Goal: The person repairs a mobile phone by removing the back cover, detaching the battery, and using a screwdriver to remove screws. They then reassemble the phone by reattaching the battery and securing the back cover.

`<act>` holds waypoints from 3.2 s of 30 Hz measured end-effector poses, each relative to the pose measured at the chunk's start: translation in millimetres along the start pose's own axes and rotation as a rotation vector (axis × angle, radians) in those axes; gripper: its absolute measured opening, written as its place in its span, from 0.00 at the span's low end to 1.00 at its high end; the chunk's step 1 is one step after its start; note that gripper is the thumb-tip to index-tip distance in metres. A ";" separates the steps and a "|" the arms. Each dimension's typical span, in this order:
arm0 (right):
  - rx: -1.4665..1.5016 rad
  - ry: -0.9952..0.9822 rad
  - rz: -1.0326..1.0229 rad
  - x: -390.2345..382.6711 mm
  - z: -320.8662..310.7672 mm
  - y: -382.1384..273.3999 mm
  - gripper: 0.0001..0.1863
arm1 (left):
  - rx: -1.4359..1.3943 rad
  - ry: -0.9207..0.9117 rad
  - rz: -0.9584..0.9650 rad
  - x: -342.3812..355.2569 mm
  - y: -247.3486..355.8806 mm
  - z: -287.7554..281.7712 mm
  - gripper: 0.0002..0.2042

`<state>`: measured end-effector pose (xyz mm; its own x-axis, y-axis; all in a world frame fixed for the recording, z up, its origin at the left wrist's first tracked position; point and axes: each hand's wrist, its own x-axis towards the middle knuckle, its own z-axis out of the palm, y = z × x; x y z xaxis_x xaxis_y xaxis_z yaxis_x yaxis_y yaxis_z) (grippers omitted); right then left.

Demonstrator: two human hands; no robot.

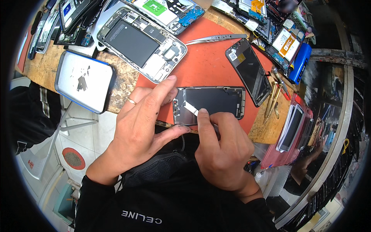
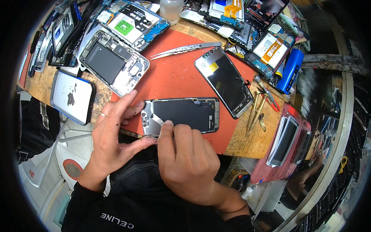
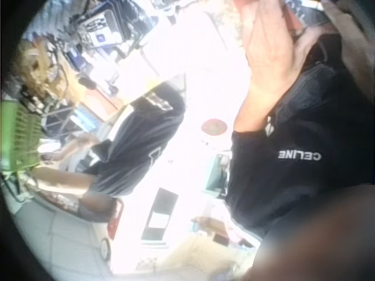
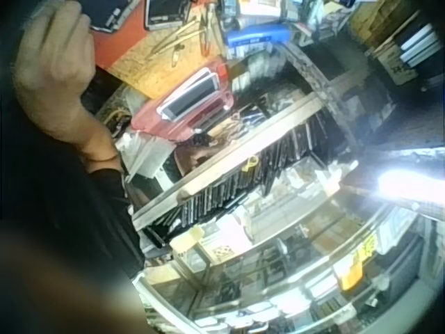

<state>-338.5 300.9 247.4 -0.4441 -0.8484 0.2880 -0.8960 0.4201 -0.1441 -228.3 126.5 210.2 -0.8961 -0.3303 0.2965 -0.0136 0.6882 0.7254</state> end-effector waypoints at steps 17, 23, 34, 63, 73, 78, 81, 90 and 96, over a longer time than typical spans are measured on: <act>0.005 -0.017 0.002 5.8 0.4 1.9 0.12 | -0.021 -0.002 0.002 -0.5 -1.1 -1.4 0.55; 0.013 -0.020 -0.024 0.9 -0.2 6.4 0.14 | -0.010 0.000 -0.014 -2.1 1.2 0.6 0.56; 0.066 -0.008 0.001 -6.3 -2.5 -0.4 0.13 | 0.007 -0.020 -0.010 0.4 0.6 -1.0 0.56; 0.074 -0.012 -0.019 5.0 1.8 6.8 0.14 | -0.019 -0.057 0.000 8.2 -0.6 -5.3 0.56; 0.060 0.002 0.014 6.0 5.1 3.8 0.14 | -0.004 -0.064 -0.003 7.4 -0.6 -5.8 0.56; 0.093 0.007 0.020 5.9 3.0 5.3 0.15 | -0.021 -0.055 -0.017 6.4 0.7 -5.5 0.55; 0.151 0.007 0.023 1.9 1.8 10.6 0.17 | -0.025 -0.050 -0.044 3.0 3.5 -4.2 0.55; 0.200 0.047 0.015 -7.0 2.1 12.8 0.17 | -0.012 -0.047 -0.068 11.9 14.1 -9.1 0.45; 0.266 0.095 -0.003 -5.1 11.2 21.9 0.15 | 0.024 -0.005 -0.132 18.0 17.8 3.7 0.37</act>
<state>-355.9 310.8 232.2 -0.4504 -0.8103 0.3749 -0.8713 0.3073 -0.3827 -246.3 135.2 226.2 -0.8880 -0.4158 0.1967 -0.1419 0.6544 0.7427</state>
